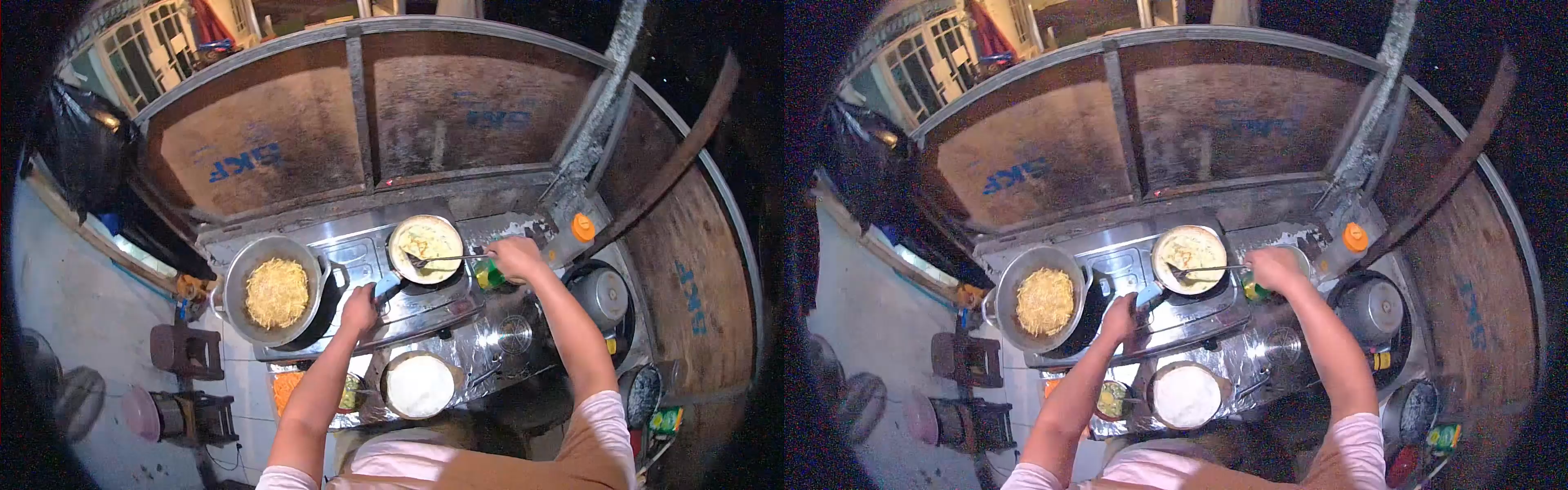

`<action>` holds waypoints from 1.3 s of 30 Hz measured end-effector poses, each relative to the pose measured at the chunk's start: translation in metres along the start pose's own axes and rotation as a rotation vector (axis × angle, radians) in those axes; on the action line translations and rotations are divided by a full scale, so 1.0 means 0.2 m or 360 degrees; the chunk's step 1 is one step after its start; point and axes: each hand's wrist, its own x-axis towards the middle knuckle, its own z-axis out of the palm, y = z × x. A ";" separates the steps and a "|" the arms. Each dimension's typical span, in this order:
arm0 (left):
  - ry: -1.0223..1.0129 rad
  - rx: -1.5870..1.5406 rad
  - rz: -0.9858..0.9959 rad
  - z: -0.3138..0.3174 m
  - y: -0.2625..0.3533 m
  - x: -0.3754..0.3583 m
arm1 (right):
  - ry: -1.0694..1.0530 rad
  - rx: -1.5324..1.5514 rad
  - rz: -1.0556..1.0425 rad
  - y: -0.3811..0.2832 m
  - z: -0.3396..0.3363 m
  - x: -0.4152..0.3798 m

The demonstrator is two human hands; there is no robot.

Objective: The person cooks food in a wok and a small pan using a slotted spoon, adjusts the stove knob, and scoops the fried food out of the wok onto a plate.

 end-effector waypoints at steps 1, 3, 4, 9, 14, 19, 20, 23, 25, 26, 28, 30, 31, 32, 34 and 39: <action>0.0015 0.0015 0.0004 0.00 0.00 0.00 | -0.0009 -0.0012 -0.0026 0.01 0.01 0.01; 0.0040 0.0045 0.0022 0.00 0.00 0.00 | -0.0050 0.0044 0.0069 0.03 0.03 0.02; 0.0037 0.0028 0.0018 0.00 0.00 0.00 | -0.0075 0.0064 0.0063 0.03 0.02 0.01; -0.0016 0.0025 -0.0023 0.02 -0.03 0.01 | -0.0103 0.0009 0.0132 0.04 0.03 0.04; 0.0062 -0.0013 0.0015 0.03 -0.05 0.01 | 0.0059 0.0069 0.0090 0.07 0.06 0.03; 0.0070 -0.0024 0.0013 0.02 -0.04 0.00 | 0.0026 0.0083 0.0123 0.08 0.08 0.04; 0.0074 -0.0029 0.0005 0.01 -0.03 0.00 | 0.0018 0.0084 0.0149 0.08 0.08 0.04; 0.0044 -0.0025 -0.0009 0.00 -0.03 0.00 | -0.0031 0.0070 0.0175 0.09 0.08 0.04; 0.0020 -0.0006 -0.0023 -0.01 -0.02 0.00 | -0.0050 0.0093 0.0185 0.08 0.06 0.04; 0.0023 -0.0007 -0.0026 -0.01 -0.02 0.00 | -0.0068 0.0121 0.0199 0.07 0.05 0.04; 0.0034 -0.0013 -0.0034 0.00 -0.02 0.00 | -0.0076 0.0231 0.0231 0.11 0.05 0.04; 0.0006 -0.0007 -0.0052 -0.01 -0.02 0.01 | -0.0085 0.0342 0.0269 0.13 0.05 0.04; -0.0024 0.0001 -0.0070 -0.01 -0.02 0.01 | -0.0073 0.0275 0.0237 0.12 0.05 0.04; -0.0025 0.0001 -0.0065 -0.02 -0.01 0.01 | -0.0062 0.0209 0.0206 0.12 0.05 0.04; -0.0022 -0.0007 -0.0055 -0.02 -0.01 0.00 | -0.0064 0.0297 0.0227 0.08 0.06 0.03; -0.0078 0.0028 -0.0067 -0.02 -0.01 0.00 | -0.0096 0.0324 0.0189 -0.03 0.09 0.01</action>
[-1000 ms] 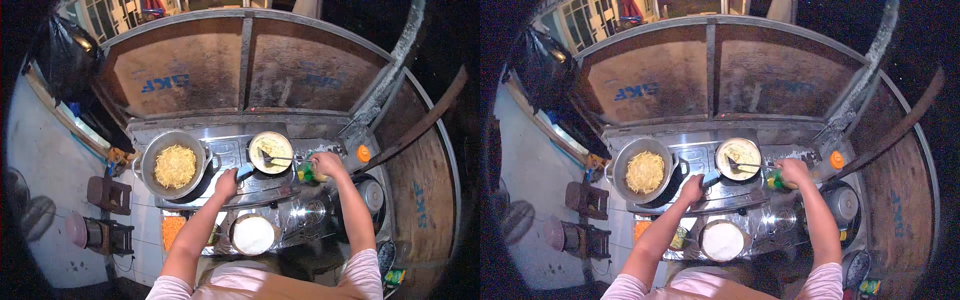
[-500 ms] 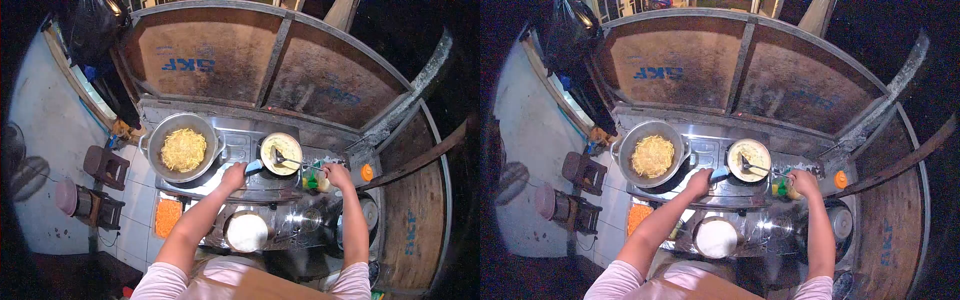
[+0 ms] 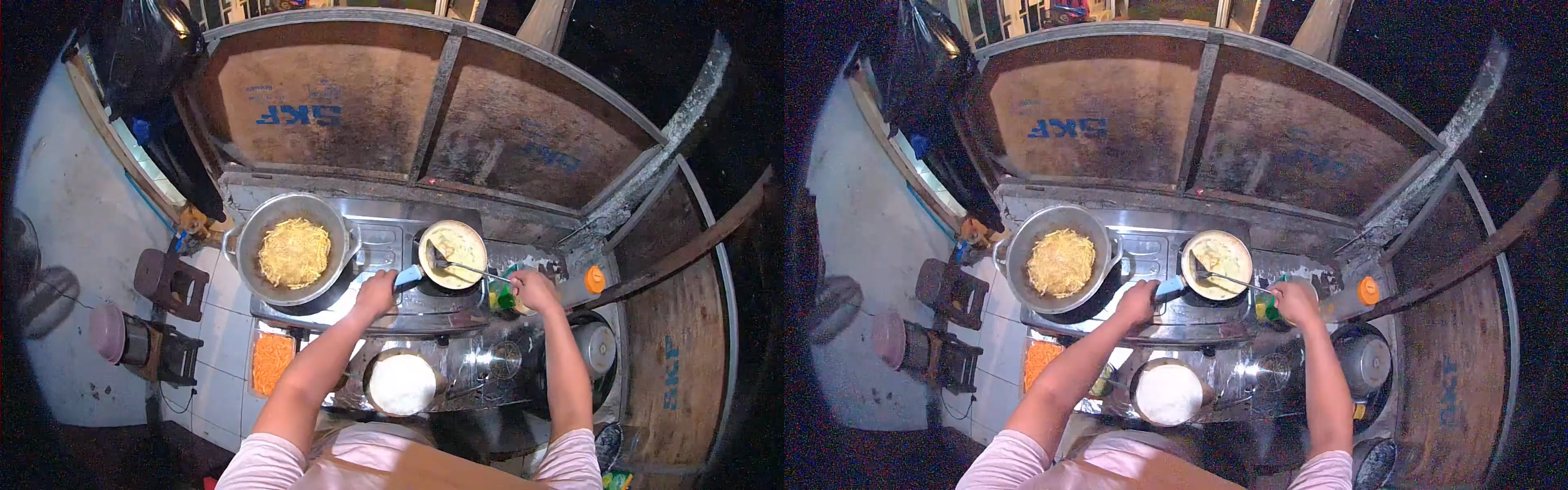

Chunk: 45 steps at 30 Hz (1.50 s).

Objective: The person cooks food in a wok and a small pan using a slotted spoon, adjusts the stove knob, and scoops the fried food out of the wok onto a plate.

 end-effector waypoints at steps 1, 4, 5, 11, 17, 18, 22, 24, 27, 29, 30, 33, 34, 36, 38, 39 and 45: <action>0.0010 -0.0003 0.0005 0.01 0.00 0.00 | -0.0030 0.0016 0.0031 0.03 0.05 0.02; 0.0012 0.0022 0.0029 0.01 -0.01 0.00 | 0.0060 -0.0094 -0.0079 0.03 0.13 0.00; 0.0014 0.0026 0.0032 0.01 -0.01 0.00 | 0.0065 -0.0091 -0.0078 0.04 0.13 0.00; 0.0046 0.0005 0.0049 0.05 -0.03 0.01 | 0.0135 -0.0027 -0.0074 0.06 0.13 -0.01; 0.0233 -0.0010 0.0183 0.05 -0.04 0.00 | 0.0024 0.0088 0.0073 0.01 0.12 -0.05; 0.0225 0.0013 0.0174 0.05 -0.04 0.00 | 0.0036 0.0090 0.0083 0.00 0.12 -0.05; 0.0195 0.0053 0.0162 0.05 -0.03 0.00 | -0.0006 -0.0058 0.0010 0.01 0.16 -0.05; 0.0182 0.0062 0.0139 0.03 0.00 -0.02 | 0.0020 -0.0028 0.0019 0.01 0.15 -0.09; 0.0185 0.0071 0.0120 0.03 0.01 -0.03 | 0.0123 0.0129 0.0145 0.02 0.12 -0.15; 0.0185 0.0069 0.0112 0.03 0.00 -0.02 | 0.0493 0.0114 0.0154 0.05 0.13 -0.22; 0.0188 0.0072 0.0130 0.03 0.00 -0.02 | 0.0509 0.0116 0.0164 0.05 0.13 -0.25; 0.0209 0.0038 0.0113 0.05 -0.03 -0.01 | 0.0638 -0.0002 0.0228 0.04 0.13 -0.34; 0.0216 0.0038 0.0124 0.05 -0.02 -0.02 | 0.0611 -0.0064 0.0231 0.05 0.17 -0.33; 0.0144 0.0103 0.0026 0.03 0.00 -0.03 | 0.0596 -0.0123 0.0235 0.07 0.24 -0.30; 0.0132 0.0112 0.0019 0.04 -0.01 -0.02 | 0.0635 -0.0219 0.0077 0.06 0.32 -0.24; 0.0111 0.0119 0.0002 0.05 0.00 -0.02 | 0.0566 -0.0381 0.0103 0.00 0.32 -0.21; 0.0095 0.0160 0.0015 0.06 -0.01 -0.03 | 0.0727 -0.0382 0.0059 -0.23 0.38 -0.08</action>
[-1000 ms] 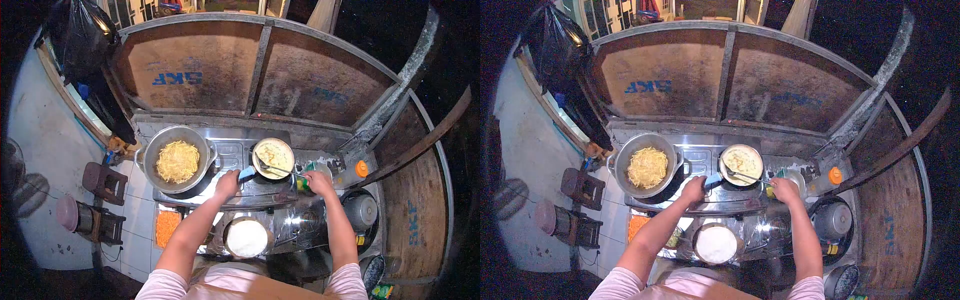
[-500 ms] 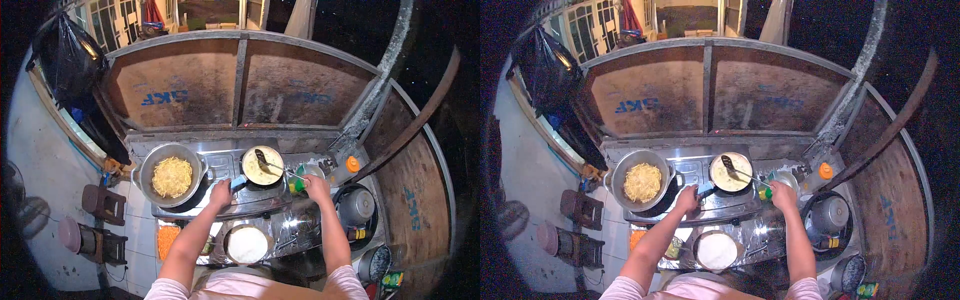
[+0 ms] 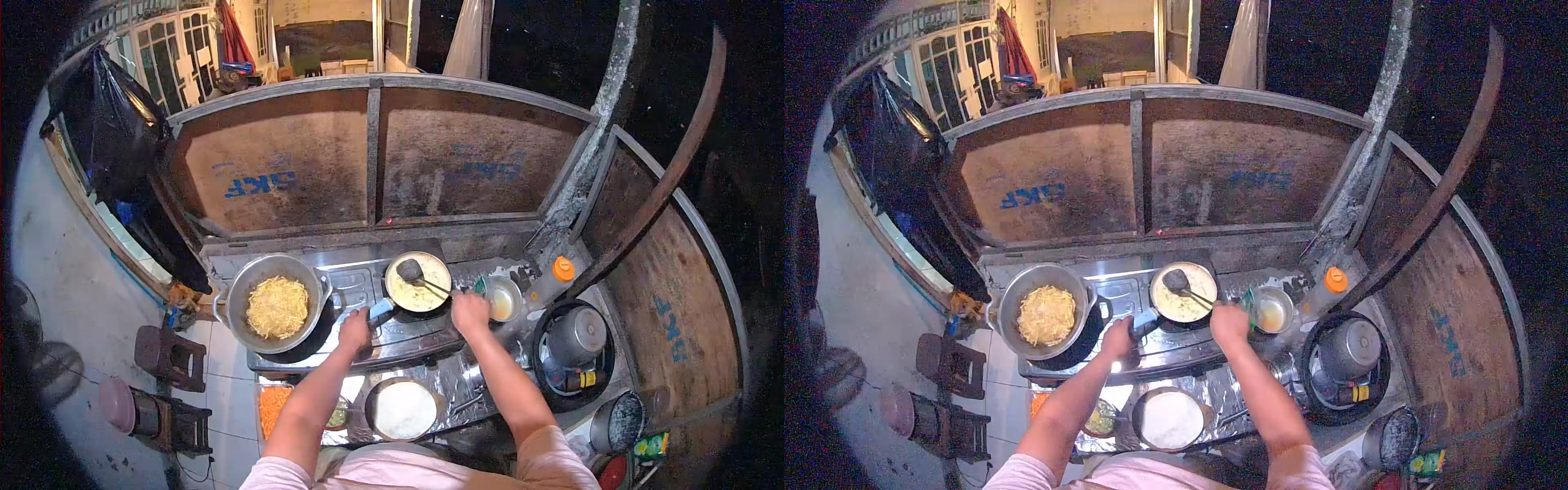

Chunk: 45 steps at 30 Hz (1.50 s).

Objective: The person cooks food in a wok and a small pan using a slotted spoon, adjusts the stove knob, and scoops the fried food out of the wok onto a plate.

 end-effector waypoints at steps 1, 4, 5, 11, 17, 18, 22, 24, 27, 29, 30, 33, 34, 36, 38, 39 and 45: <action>0.0003 0.0004 0.0002 0.00 0.00 0.00 | 0.0004 0.0003 0.0002 -0.03 0.00 0.00; 0.0049 -0.0011 0.0061 0.00 -0.01 -0.01 | -0.0196 0.0021 0.0099 -0.09 0.01 -0.01; 0.0052 -0.0014 0.0055 0.00 -0.02 0.00 | -0.0197 0.0020 0.0092 -0.10 0.02 -0.02; 0.0048 -0.0018 0.0110 0.06 -0.07 0.03 | -0.0557 0.0283 0.0243 -0.08 0.10 -0.06; 0.0088 -0.0061 0.0070 0.05 -0.04 0.02 | -0.0552 0.0319 0.0431 -0.05 -0.09 -0.10; 0.0076 -0.0062 0.0049 0.02 -0.02 0.00 | -0.0599 0.0263 0.0475 -0.04 -0.12 -0.10; 0.0054 -0.0008 0.0020 0.00 0.01 -0.01 | -0.0606 0.0126 0.0392 -0.03 -0.20 -0.13; 0.0034 -0.0010 0.0019 0.01 0.01 0.00 | -0.0603 0.0104 0.0358 -0.02 -0.16 -0.14; 0.0018 -0.0005 0.0012 0.02 0.00 0.01 | -0.0615 0.0095 0.0341 -0.02 -0.15 -0.14; 0.0022 -0.0002 0.0010 0.03 -0.01 0.02 | -0.0614 0.0100 0.0366 -0.03 -0.16 -0.13; 0.0002 0.0026 0.0019 0.03 -0.01 0.03 | -0.0616 0.0103 0.0387 -0.04 -0.16 -0.13; -0.0009 0.0040 0.0034 0.04 -0.02 0.03 | -0.0610 0.0155 0.0419 -0.03 -0.16 -0.11; -0.0001 0.0029 0.0045 0.04 -0.02 0.03 | -0.0609 0.0155 0.0418 -0.03 -0.18 -0.09; 0.0007 0.0022 0.0062 0.04 -0.03 0.03 | -0.0613 0.0139 0.0320 -0.04 -0.21 -0.04; 0.0015 0.0015 0.0084 0.04 -0.03 0.03 | -0.0640 0.0114 0.0267 -0.04 -0.24 0.04; 0.0019 -0.0012 0.0067 0.06 -0.03 0.04 | -0.0667 0.0085 0.0209 -0.05 -0.25 0.08; 0.0047 -0.0003 0.0071 0.05 -0.03 0.02 | -0.0666 -0.0084 0.0144 -0.12 -0.38 0.24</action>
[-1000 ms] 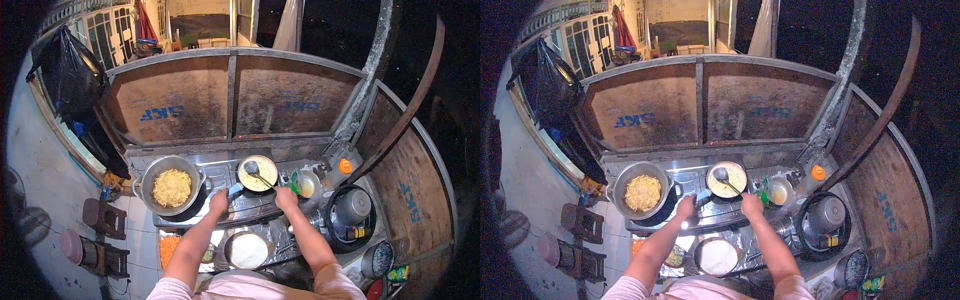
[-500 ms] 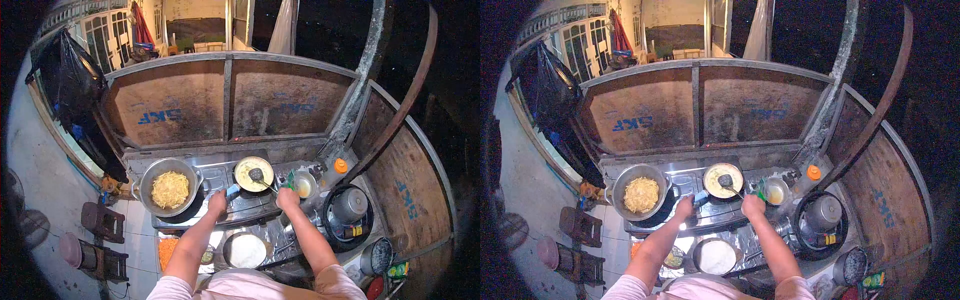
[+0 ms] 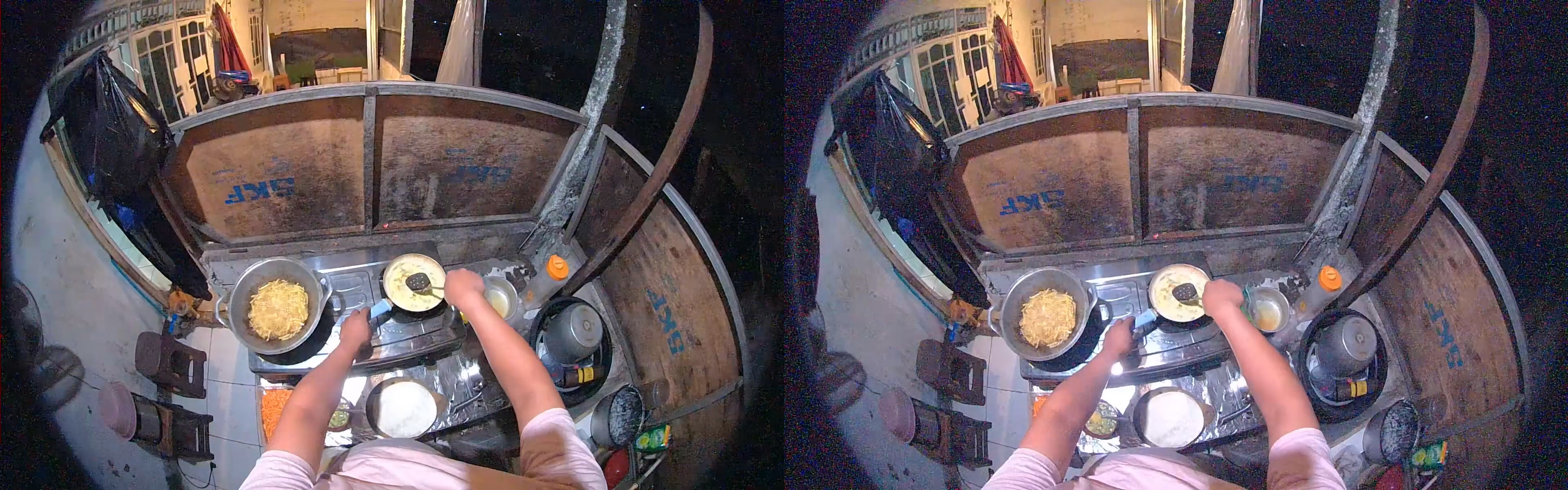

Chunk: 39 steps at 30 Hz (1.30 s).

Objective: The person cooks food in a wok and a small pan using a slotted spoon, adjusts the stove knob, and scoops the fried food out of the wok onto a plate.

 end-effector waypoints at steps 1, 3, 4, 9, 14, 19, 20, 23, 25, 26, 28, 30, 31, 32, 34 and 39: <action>0.0020 -0.0006 0.0002 -0.01 0.01 -0.01 | -0.0016 -0.0028 -0.0035 0.00 -0.01 0.02; 0.0018 0.0012 -0.0024 -0.01 0.01 -0.02 | 0.0010 0.0057 -0.0011 0.02 -0.04 -0.01; 0.0024 0.0025 -0.0045 -0.02 0.02 -0.01 | 0.0045 0.0137 0.0015 0.02 -0.08 -0.03; -0.0012 0.0003 -0.0045 -0.05 0.04 -0.03 | 0.0074 0.0200 -0.0003 0.01 0.02 -0.04; -0.0006 -0.0023 -0.0079 -0.05 0.04 -0.02 | 0.0078 0.0224 -0.0008 -0.06 0.20 -0.05; 0.0014 -0.0035 -0.0027 -0.01 0.01 0.00 | 0.0049 0.0218 -0.0034 -0.04 0.26 -0.02; 0.0017 -0.0037 -0.0033 -0.02 0.01 0.00 | 0.0043 0.0233 -0.0007 -0.04 0.26 -0.01; 0.0052 -0.0043 0.0007 -0.02 0.02 -0.01 | 0.0017 0.0229 -0.0001 -0.03 0.22 0.00; 0.0112 -0.0012 0.0031 -0.02 0.03 -0.03 | -0.0007 0.0242 0.0021 -0.06 0.18 -0.01; 0.0087 -0.0036 -0.0011 -0.03 0.04 -0.02 | -0.0016 0.0244 -0.0009 -0.06 0.19 0.00; 0.0073 0.0008 -0.0021 -0.04 0.05 -0.03 | -0.0008 0.0218 -0.0012 -0.03 0.23 0.01; 0.0088 0.0020 -0.0026 -0.04 0.05 -0.04 | 0.0014 0.0249 0.0006 0.02 0.26 -0.01; 0.0101 0.0034 -0.0016 -0.04 0.05 -0.04 | 0.0044 0.0286 0.0037 0.04 0.27 -0.03; 0.0100 0.0030 -0.0011 -0.04 0.05 -0.04 | 0.0046 0.0283 0.0042 0.06 0.28 -0.05; 0.0101 0.0030 0.0020 -0.04 0.04 -0.05 | 0.0213 0.0433 0.0003 0.12 0.28 -0.13; 0.0143 0.0001 0.0008 -0.06 0.04 -0.06 | 0.0251 0.0387 0.0059 0.28 0.43 -0.18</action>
